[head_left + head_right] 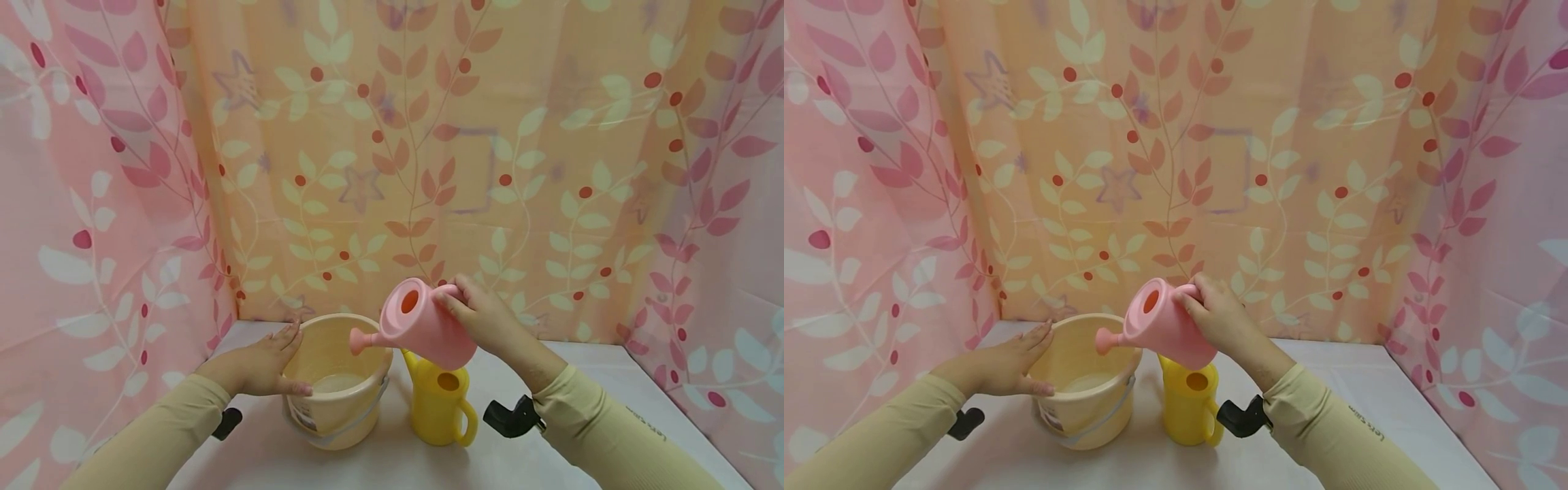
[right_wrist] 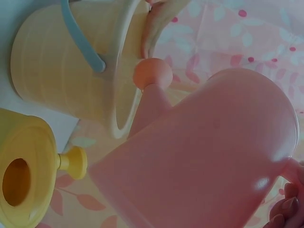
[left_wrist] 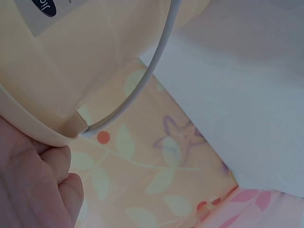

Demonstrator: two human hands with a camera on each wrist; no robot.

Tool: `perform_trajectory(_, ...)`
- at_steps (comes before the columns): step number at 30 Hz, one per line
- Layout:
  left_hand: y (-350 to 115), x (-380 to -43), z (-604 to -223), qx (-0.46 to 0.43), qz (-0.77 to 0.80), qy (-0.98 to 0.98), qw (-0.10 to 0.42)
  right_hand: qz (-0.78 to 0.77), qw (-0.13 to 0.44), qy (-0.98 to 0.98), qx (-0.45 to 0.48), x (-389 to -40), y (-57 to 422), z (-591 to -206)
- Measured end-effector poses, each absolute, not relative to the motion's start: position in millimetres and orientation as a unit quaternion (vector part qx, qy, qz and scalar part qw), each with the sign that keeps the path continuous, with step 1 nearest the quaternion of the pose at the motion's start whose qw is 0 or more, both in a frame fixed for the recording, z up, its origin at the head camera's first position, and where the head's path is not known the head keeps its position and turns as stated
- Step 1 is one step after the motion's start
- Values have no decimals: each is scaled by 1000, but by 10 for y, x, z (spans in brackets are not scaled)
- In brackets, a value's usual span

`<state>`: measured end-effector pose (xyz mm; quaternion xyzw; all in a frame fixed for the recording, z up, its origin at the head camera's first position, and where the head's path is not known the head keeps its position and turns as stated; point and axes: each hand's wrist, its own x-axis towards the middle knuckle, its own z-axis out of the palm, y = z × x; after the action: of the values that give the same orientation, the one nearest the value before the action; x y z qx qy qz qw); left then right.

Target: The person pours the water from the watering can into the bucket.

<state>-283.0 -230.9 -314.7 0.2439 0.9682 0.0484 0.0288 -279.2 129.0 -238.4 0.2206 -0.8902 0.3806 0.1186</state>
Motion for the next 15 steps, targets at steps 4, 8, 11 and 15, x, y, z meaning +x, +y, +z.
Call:
perform_trajectory(4,-2308,-2831,-3146,244,46,968,29,381,120,-888,226,-2792,1287,-2380)
perform_trajectory(8,-2317,-2848,-3166,244,42,968,25,379,121,-887,233,-2794,1285,-2375)
perform_trajectory(11,-2326,-2863,-3181,248,40,968,23,376,120,-889,233,-2796,1281,-2368)
perform_trajectory(15,-2326,-2856,-3168,249,46,967,26,372,120,-892,229,-2792,1275,-2355)
